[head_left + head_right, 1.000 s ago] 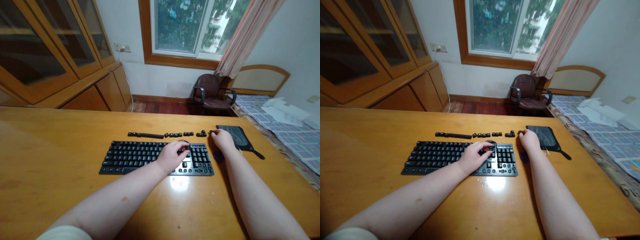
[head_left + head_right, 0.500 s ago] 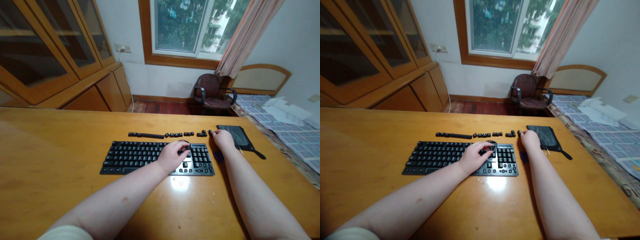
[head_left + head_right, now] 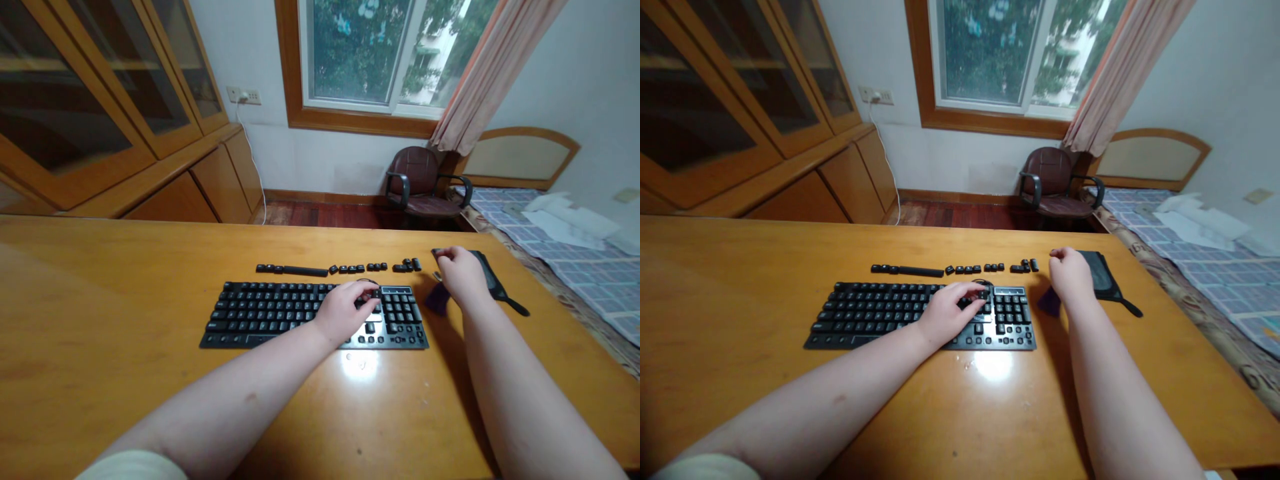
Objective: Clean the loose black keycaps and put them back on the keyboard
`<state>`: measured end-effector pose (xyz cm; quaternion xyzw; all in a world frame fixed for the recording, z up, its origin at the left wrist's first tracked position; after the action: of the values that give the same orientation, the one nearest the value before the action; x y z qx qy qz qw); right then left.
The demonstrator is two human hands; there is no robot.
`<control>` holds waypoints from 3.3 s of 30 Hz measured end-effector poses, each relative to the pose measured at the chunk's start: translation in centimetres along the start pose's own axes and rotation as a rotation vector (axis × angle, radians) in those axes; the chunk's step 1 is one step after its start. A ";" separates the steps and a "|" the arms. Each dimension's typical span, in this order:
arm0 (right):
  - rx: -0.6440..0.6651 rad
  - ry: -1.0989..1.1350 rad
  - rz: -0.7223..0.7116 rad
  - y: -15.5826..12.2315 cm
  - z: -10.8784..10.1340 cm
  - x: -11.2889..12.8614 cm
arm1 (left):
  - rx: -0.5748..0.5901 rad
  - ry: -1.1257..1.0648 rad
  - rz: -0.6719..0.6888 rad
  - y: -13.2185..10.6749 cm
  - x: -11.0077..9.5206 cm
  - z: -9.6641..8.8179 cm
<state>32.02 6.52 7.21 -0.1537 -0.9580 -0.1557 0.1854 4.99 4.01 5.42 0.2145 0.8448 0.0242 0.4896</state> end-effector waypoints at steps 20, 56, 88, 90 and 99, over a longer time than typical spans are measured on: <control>-0.035 1.122 -0.049 -11.6 4.3 8.1 | -0.137 -0.157 0.060 -0.5 -0.7 -1.4; -0.119 0.972 -0.373 -10.9 3.5 8.3 | -0.161 -0.269 -0.008 -0.8 0.0 -0.5; -0.077 1.118 -0.195 -11.2 4.7 7.5 | -0.121 -0.279 0.110 -0.5 -1.1 -1.0; -0.072 1.102 -0.214 -11.3 4.6 7.7 | -0.117 -0.320 0.038 -0.4 -0.4 -0.8; -0.113 1.017 -0.315 -11.3 3.9 8.4 | -0.042 -0.477 -0.142 -0.1 1.5 0.6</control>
<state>19.36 -0.35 4.41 0.0770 -0.7487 -0.2878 0.5922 4.83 4.36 3.89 0.1439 0.7178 -0.0443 0.6797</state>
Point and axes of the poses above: each hand's wrist, its own y-axis towards the middle knuckle, its own z-axis out of the palm, x = y × z, the point moved 7 cm from there along y, towards the middle knuckle, and after that the axes turned 12 degrees about -z, right-handed, at the moved point
